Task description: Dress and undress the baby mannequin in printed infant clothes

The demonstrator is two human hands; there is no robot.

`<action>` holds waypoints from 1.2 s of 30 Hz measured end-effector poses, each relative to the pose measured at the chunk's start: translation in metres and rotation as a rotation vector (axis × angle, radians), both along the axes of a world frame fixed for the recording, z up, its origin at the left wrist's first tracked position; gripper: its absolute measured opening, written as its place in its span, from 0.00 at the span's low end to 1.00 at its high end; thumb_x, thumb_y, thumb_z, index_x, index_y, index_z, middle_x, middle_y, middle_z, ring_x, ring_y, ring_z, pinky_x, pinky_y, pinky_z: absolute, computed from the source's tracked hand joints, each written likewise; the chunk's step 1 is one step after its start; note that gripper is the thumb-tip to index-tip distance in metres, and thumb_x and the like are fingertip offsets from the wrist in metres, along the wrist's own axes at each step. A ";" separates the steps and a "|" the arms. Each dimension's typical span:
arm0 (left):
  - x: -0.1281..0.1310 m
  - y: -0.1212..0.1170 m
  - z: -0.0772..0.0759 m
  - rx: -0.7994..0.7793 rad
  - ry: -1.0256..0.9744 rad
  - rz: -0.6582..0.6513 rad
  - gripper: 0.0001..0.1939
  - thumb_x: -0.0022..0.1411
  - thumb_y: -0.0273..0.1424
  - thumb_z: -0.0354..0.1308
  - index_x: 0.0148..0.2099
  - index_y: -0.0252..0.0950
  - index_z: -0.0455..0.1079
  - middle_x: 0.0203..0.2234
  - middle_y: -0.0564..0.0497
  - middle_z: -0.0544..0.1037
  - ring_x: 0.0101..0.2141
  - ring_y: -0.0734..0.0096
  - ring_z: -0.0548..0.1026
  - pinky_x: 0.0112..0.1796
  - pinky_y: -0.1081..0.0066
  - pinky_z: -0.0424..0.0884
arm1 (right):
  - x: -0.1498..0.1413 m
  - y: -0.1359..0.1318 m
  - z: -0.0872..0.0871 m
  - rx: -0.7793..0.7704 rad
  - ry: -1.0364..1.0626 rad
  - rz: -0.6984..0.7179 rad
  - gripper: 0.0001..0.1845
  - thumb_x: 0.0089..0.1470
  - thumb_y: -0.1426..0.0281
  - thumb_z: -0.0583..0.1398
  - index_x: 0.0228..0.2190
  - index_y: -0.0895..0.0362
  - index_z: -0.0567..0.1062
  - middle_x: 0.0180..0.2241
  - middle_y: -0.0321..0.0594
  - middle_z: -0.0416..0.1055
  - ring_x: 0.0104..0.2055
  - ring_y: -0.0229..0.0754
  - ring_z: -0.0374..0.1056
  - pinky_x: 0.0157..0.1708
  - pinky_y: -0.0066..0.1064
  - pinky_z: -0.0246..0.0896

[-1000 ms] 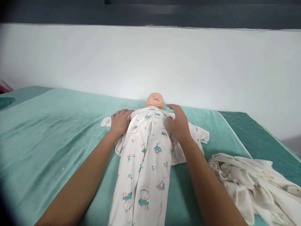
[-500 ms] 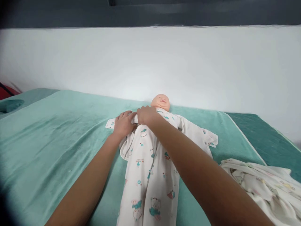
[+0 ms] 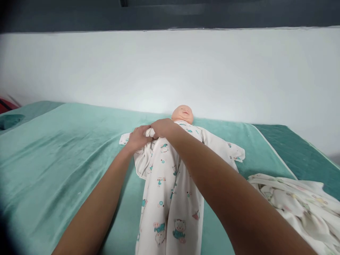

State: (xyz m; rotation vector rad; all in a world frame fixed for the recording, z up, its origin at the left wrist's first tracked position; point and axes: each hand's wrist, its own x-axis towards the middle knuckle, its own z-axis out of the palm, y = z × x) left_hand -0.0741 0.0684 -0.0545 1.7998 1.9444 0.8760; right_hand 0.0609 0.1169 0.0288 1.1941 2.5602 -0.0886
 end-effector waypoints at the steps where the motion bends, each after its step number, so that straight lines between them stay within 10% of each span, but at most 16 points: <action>1: -0.003 0.000 0.000 0.021 -0.145 -0.002 0.31 0.52 0.29 0.60 0.60 0.42 0.72 0.58 0.48 0.76 0.59 0.53 0.71 0.60 0.56 0.66 | 0.004 0.000 0.002 0.001 0.010 0.006 0.22 0.60 0.60 0.62 0.53 0.53 0.75 0.47 0.46 0.79 0.45 0.52 0.75 0.38 0.36 0.62; 11: -0.009 -0.010 -0.017 0.258 -0.583 0.219 0.22 0.45 0.23 0.50 0.42 0.34 0.78 0.37 0.48 0.83 0.36 0.65 0.79 0.39 0.69 0.74 | 0.057 -0.015 0.036 0.104 0.088 -0.010 0.13 0.61 0.61 0.59 0.47 0.46 0.77 0.45 0.40 0.77 0.40 0.49 0.72 0.34 0.35 0.56; 19: -0.012 -0.020 -0.017 0.171 -0.226 0.108 0.27 0.50 0.18 0.50 0.51 0.40 0.76 0.44 0.50 0.83 0.46 0.62 0.79 0.47 0.66 0.72 | 0.067 -0.035 0.053 0.122 0.127 -0.080 0.12 0.62 0.63 0.58 0.46 0.48 0.76 0.44 0.41 0.77 0.38 0.45 0.71 0.32 0.33 0.52; 29: 0.000 -0.032 -0.004 0.167 0.339 0.003 0.21 0.66 0.33 0.55 0.60 0.44 0.67 0.52 0.45 0.77 0.55 0.49 0.72 0.57 0.50 0.64 | 0.025 -0.032 0.016 0.058 0.138 0.008 0.12 0.61 0.63 0.58 0.45 0.52 0.75 0.45 0.44 0.77 0.43 0.47 0.72 0.34 0.32 0.56; 36: -0.009 -0.026 -0.007 0.117 0.340 0.188 0.19 0.66 0.28 0.51 0.56 0.44 0.71 0.53 0.43 0.76 0.55 0.47 0.72 0.61 0.43 0.56 | 0.066 -0.026 0.014 -0.005 0.510 -0.082 0.24 0.66 0.61 0.52 0.59 0.53 0.71 0.62 0.44 0.70 0.62 0.51 0.66 0.57 0.39 0.59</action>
